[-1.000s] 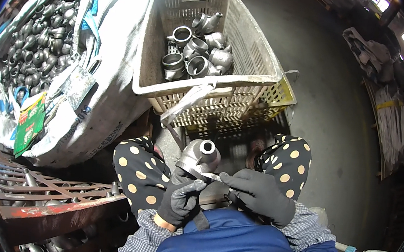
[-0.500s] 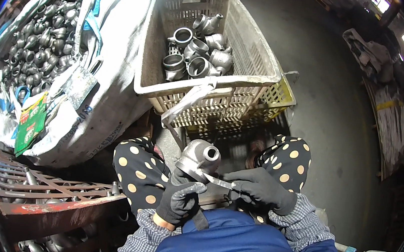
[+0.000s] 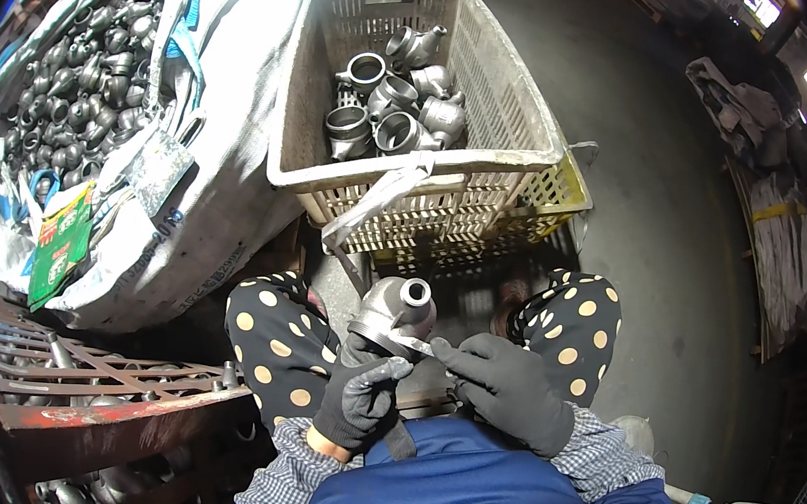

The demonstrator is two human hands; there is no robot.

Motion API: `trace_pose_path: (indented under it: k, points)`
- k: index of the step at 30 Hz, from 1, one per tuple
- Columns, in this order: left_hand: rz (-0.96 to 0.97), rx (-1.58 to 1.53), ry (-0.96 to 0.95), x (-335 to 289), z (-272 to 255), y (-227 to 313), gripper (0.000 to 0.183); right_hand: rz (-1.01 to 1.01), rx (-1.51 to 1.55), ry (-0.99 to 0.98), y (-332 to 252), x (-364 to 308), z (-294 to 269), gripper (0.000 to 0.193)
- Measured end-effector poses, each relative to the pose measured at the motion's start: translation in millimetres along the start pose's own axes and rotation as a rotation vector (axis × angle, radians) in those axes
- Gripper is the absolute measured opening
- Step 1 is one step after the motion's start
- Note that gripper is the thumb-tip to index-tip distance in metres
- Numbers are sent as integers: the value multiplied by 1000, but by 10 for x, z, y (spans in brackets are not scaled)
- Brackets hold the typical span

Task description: The person uses a small hand tool to scrape the surfaces and edges of metal fittings, picks up new items from a large bag, and places finished ones into a plastic crate.

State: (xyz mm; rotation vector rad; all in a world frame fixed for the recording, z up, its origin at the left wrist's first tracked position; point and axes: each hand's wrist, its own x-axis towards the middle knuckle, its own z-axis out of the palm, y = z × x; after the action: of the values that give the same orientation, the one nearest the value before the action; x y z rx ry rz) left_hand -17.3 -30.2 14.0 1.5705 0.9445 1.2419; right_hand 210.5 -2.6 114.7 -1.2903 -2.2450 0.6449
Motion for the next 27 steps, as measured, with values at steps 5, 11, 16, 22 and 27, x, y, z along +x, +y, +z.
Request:
trace_pose_path:
  k: [5, 11, 16, 22, 27]
  points:
    - [-27, -78, -10, -5, 14, -4, 27, 66, 3, -159, 58, -36, -74, 47]
    - [25, -40, -56, -28, -9, -109, 29, 57, 156, -30, 87, 27, -124, 43]
    - [-17, -35, -52, 20, 20, 51, 46, 15, 98, -25, 119, 30, -54, 42]
    - [-169, -122, -77, -7, 7, 4, 26, 62, 320, -128, 246, 50, -136, 40]
    - [-179, -317, 68, 116, 141, 50, 23, 62, 98, -48, 54, 38, -84, 42]
